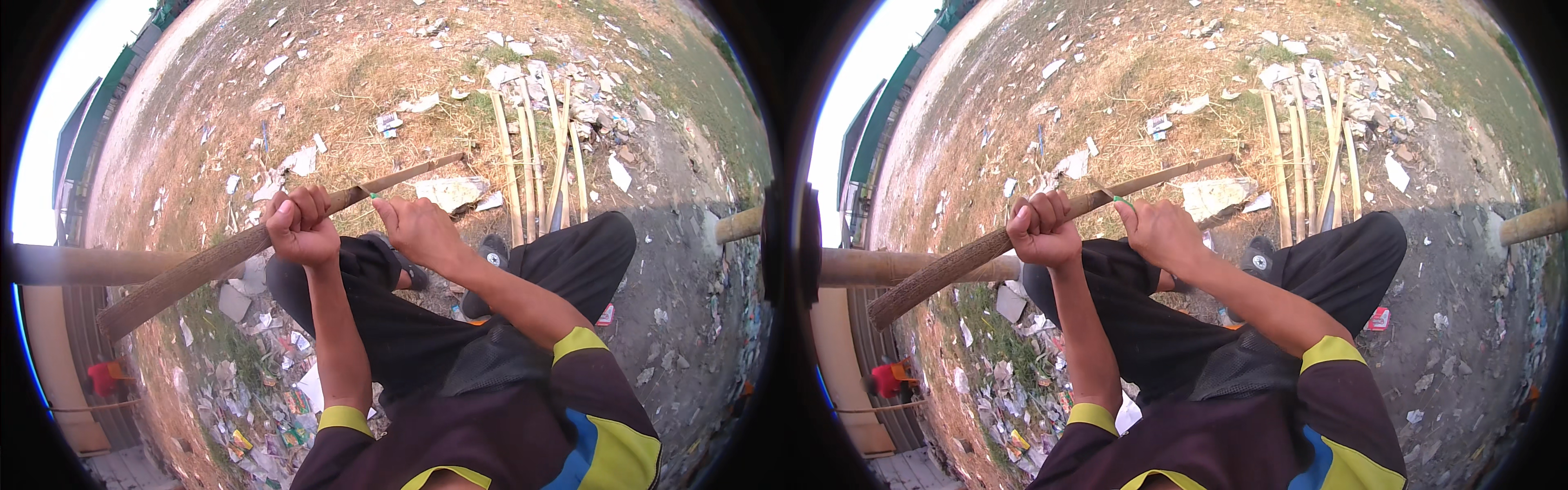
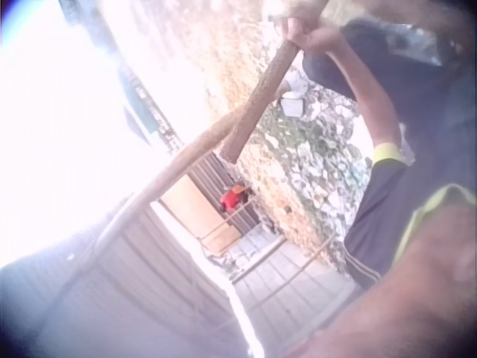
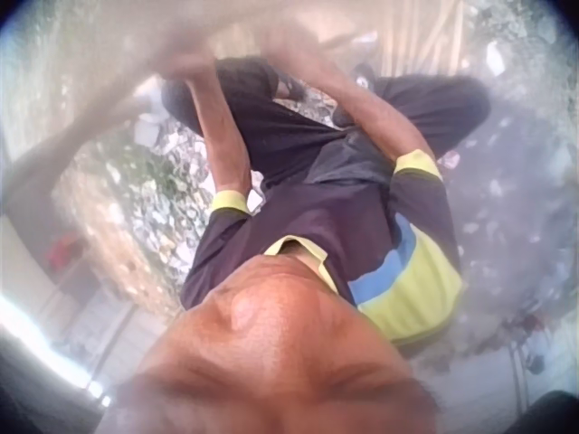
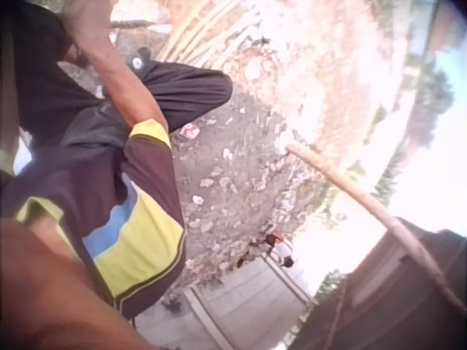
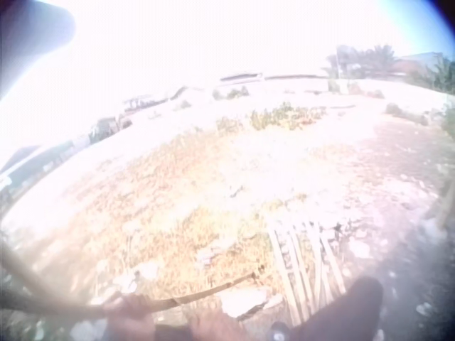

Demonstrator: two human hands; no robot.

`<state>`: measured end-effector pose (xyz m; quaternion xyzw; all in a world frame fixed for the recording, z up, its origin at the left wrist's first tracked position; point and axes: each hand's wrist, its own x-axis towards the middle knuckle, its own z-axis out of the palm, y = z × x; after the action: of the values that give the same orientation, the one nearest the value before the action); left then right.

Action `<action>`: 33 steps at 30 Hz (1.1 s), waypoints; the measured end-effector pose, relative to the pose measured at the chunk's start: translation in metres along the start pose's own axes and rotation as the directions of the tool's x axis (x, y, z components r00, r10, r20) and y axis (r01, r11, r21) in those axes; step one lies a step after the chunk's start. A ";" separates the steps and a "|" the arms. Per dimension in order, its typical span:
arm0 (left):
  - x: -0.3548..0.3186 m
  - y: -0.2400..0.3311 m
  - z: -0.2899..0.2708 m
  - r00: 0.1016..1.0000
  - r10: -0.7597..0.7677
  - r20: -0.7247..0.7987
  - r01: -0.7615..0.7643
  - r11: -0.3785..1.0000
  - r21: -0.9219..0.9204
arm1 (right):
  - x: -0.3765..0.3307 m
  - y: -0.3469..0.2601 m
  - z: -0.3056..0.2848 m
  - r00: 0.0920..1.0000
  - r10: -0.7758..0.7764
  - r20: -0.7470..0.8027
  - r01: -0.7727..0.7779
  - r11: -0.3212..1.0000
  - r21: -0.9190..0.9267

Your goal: The person sits on the ground and uses a green-handled file to sharpen the blade of a long-handled tool, likely a sickle or machete. They hold the tool steady with their left hand and repeatedly stroke the blade with the file using their right hand.

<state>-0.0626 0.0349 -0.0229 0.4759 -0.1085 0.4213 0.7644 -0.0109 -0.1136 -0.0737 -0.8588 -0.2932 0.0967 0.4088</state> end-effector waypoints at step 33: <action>0.006 0.000 0.007 0.998 -0.031 0.052 0.029 0.999 0.026 | 0.036 0.094 0.008 0.998 0.049 0.040 -0.045 0.993 -0.105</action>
<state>-0.0567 0.0322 -0.0155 0.4977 -0.1160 0.3985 0.7616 0.0549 -0.1336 -0.1479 -0.8834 -0.2862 0.1090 0.3546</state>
